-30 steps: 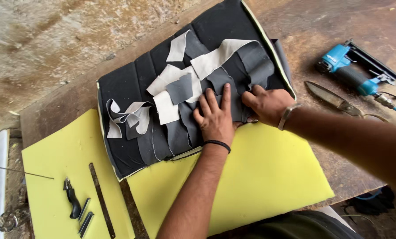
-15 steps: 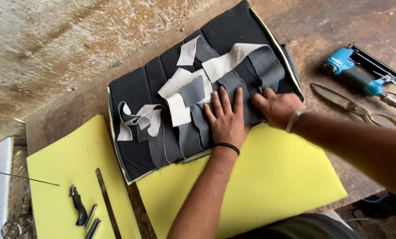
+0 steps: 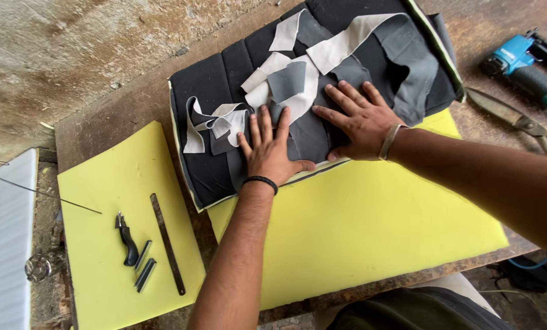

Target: The person uses shears to cut a light-colored fabric strip from a black upholstered cushion placed on a yellow foam board. After cutting, the person removes the cut fabric pieces and adjusts the cushion on the foam.

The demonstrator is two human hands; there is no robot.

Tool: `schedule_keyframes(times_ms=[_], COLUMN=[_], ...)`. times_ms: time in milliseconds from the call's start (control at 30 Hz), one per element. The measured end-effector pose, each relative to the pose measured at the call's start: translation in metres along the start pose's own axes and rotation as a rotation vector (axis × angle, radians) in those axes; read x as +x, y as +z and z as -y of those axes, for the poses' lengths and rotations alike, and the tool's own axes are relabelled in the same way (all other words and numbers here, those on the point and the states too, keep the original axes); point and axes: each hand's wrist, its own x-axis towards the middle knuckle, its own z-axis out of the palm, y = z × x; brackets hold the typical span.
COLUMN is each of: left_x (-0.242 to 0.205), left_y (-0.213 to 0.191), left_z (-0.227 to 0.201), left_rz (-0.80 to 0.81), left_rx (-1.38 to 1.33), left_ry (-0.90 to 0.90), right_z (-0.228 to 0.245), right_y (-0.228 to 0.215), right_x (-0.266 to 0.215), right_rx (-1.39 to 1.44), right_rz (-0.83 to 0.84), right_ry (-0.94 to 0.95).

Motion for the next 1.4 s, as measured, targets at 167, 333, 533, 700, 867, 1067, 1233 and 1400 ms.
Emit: schedule_keyframes(times_ms=[167, 333, 533, 700, 867, 1067, 1233, 1400], left_x=[0.009, 0.013, 0.005, -0.014, -0.029, -0.020, -0.018, -0.013], left_y=[0.006, 0.045, 0.058, 0.015, -0.005, 0.012, 0.011, 0.019], left_z=[-0.018, -0.011, -0.015, 0.037, 0.084, 0.071, 0.058, 0.072], left_rz=[0.002, -0.258, -0.575, -0.199, -0.183, -0.150, -0.249, -0.106], left_rx=[0.071, 0.230, 0.385, 0.036, -0.099, 0.056, 0.262, 0.127], left_ry=[-0.064, 0.023, 0.176, 0.237, 0.016, -0.058, -0.038, 0.059], right_z=[-0.003, 0.019, 0.015, 0.016, 0.057, 0.082, 0.092, 0.080], right_y=[0.015, 0.037, 0.030, 0.014, 0.012, 0.044, 0.049, 0.032], right_x=[0.005, 0.007, 0.006, 0.000, 0.018, 0.036, 0.045, 0.029], right_rx=[-0.119, -0.304, -0.226, -0.033, 0.051, -0.123, -0.415, -0.160], right_rz=[0.012, -0.055, -0.167, -0.146, -0.202, -0.153, -0.285, -0.165], right_ry=[0.090, 0.150, 0.127, 0.086, 0.038, 0.085, 0.124, 0.122])
